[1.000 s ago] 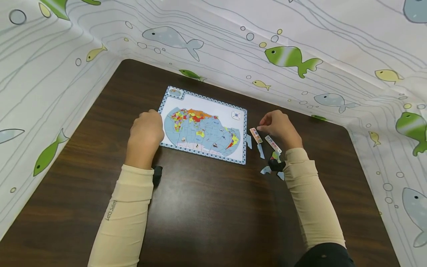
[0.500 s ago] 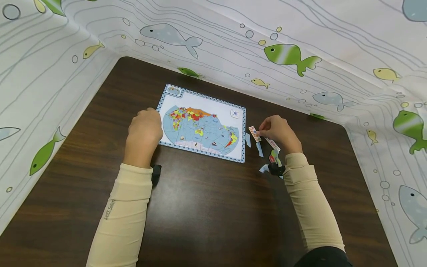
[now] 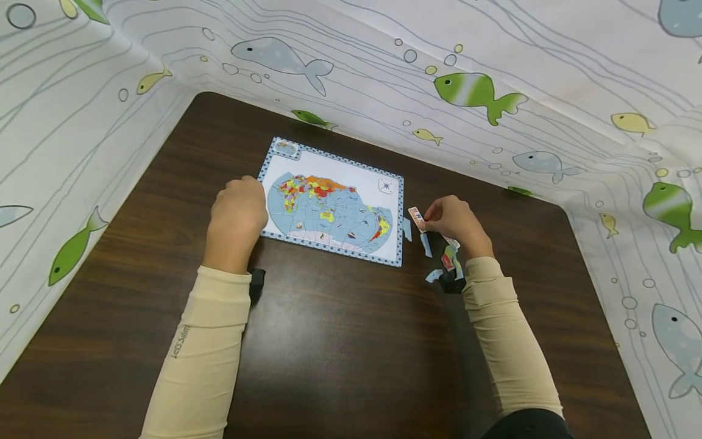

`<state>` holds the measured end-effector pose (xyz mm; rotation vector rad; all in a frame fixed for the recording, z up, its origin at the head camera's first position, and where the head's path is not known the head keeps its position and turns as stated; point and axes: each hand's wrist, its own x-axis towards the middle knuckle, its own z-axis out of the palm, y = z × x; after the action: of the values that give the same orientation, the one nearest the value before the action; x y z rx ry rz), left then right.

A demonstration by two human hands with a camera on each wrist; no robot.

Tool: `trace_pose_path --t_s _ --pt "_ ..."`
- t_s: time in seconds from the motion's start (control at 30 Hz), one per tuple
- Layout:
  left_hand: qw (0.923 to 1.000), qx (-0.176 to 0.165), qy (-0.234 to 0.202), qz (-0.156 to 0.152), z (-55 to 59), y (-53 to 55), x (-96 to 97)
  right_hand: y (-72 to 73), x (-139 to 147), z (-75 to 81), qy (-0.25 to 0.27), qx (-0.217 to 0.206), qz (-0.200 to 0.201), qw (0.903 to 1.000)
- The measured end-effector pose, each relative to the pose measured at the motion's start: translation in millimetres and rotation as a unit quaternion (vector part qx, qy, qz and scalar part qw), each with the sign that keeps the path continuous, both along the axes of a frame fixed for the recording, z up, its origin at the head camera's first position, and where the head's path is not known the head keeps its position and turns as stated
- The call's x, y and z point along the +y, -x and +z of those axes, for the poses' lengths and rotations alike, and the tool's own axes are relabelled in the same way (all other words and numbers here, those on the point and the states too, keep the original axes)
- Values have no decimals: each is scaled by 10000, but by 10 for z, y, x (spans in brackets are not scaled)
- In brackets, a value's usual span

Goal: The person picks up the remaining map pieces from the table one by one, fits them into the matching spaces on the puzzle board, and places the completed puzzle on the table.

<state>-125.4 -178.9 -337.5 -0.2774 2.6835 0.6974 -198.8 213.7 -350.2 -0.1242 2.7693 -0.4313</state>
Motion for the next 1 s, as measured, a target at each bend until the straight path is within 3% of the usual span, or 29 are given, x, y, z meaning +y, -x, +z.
trace_pose_path --t_s 0.43,1.0 --pt "10000 8 -3 -81 4 -4 -14 -11 -103 4 -222 -218 -31 9995" --pt "10000 8 -45 -40 13 -14 -16 -26 -140 -15 150 -556 -1 9983"
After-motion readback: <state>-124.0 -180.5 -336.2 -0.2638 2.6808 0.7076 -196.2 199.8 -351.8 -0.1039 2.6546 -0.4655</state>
